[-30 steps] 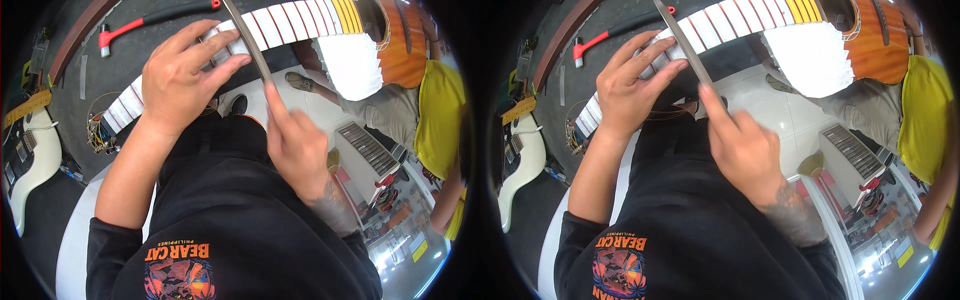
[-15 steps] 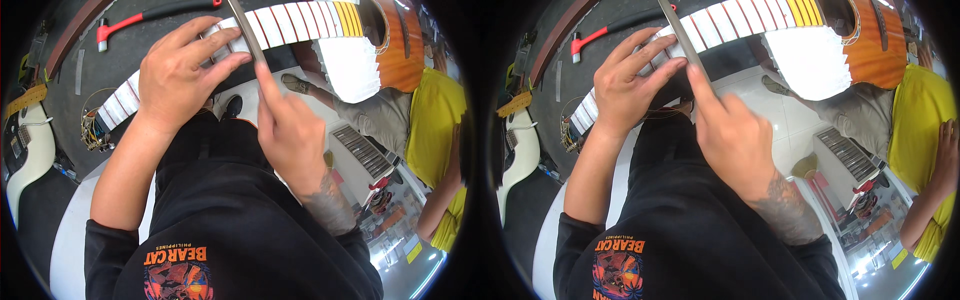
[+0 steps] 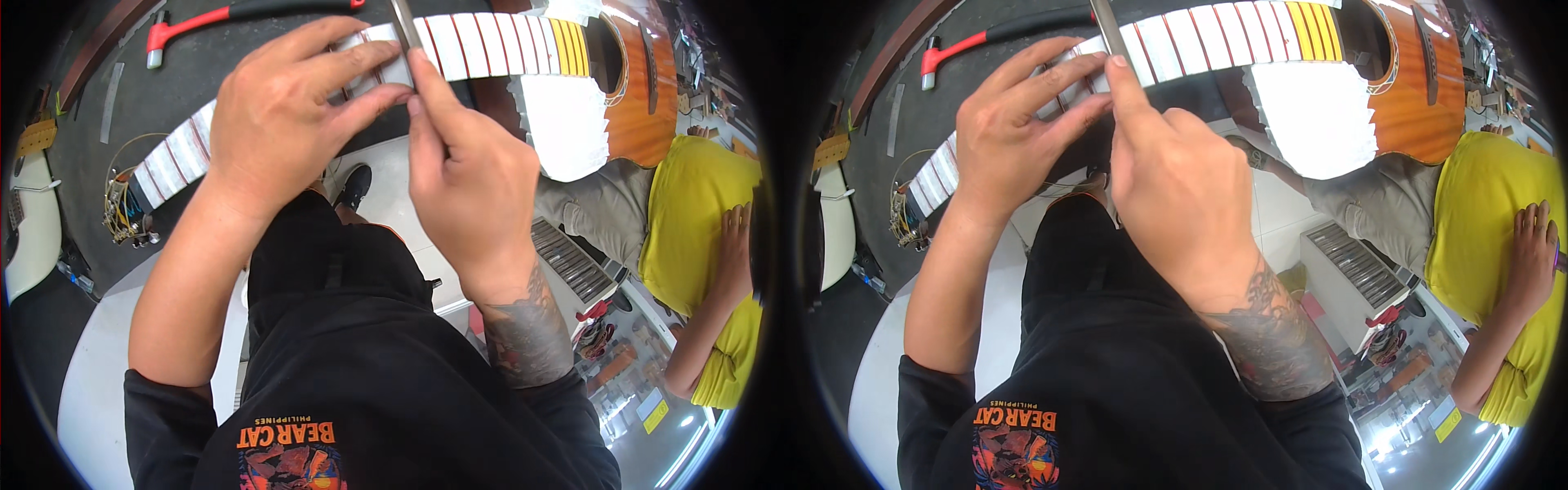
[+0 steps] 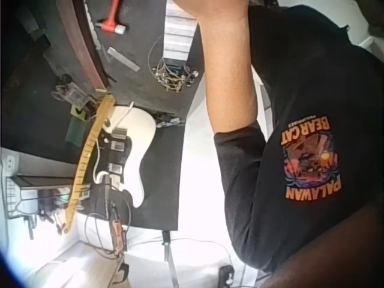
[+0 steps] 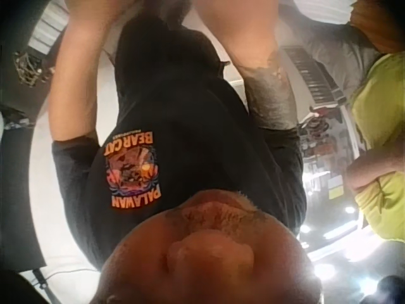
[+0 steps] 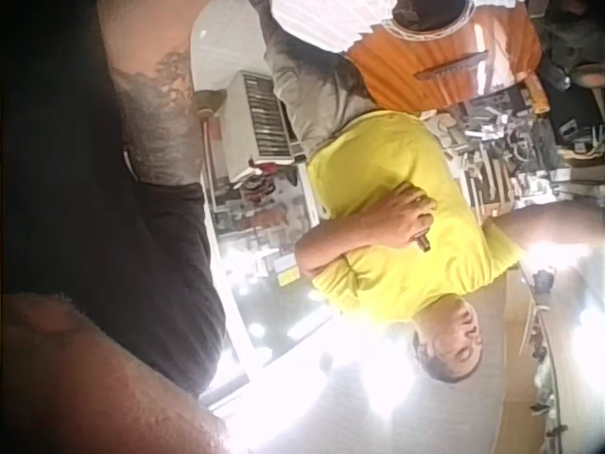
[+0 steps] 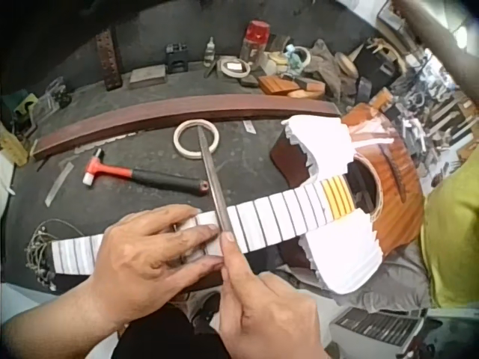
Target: The person uses a file to smooth the frets on a guitar neck. The tool is moved back and forth along the metal frets while the neck is held steady.
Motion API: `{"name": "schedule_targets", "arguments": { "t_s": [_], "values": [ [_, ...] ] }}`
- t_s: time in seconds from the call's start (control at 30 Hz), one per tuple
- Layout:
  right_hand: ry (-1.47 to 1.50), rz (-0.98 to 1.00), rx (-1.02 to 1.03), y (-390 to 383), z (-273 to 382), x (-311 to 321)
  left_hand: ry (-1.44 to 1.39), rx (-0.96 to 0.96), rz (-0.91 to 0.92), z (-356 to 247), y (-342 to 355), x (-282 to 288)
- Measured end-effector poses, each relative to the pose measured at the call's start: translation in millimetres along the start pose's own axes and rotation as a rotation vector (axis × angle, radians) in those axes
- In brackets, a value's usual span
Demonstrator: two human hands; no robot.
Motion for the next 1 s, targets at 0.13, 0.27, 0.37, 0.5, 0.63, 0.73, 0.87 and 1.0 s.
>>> {"name": "schedule_targets", "arguments": {
  "t_s": [0.13,0.27,0.37,0.5,0.63,0.73,0.87,1.0],
  "values": [
    [0.082,-0.079,-0.028,-26.2,-7.8,32.2,-0.012,0.006,0.0,-2.3,1.1,0.5],
    [0.027,0.053,-0.098,-67.0,-10.9,60.6,0.001,-0.042,-0.046,-4.7,3.4,0.0],
    [0.032,0.077,-0.093,-93.8,-10.1,71.0,-0.013,-0.016,-0.034,-4.0,0.8,-0.3],
    [0.073,0.077,-0.094,-112.0,-9.3,71.8,0.009,-0.047,-0.058,-1.8,-0.1,-1.1],
    [0.065,0.074,-0.094,-111.9,-6.8,70.2,-0.087,-0.023,-0.037,2.6,1.0,-1.1],
    [0.021,0.086,-0.078,-115.4,-8.7,69.9,-0.196,0.019,-0.053,-1.2,2.5,2.0],
    [-0.012,0.102,-0.058,-119.5,-7.5,69.6,-0.151,0.01,-0.117,-12.2,4.1,5.2],
    [-0.048,0.088,-0.051,-125.9,-4.4,66.0,-0.013,-0.022,-0.074,-1.3,-0.9,-0.1]
  ]
}}
Point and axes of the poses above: each hand's wrist, its own y-axis towards the middle knuckle, its own x-axis out of the back of the hand, z = x × y, the point moved 2 cm from there along y, towards the middle knuckle, and after that the axes turned 15 degrees about -z, right-handed, at the moved point
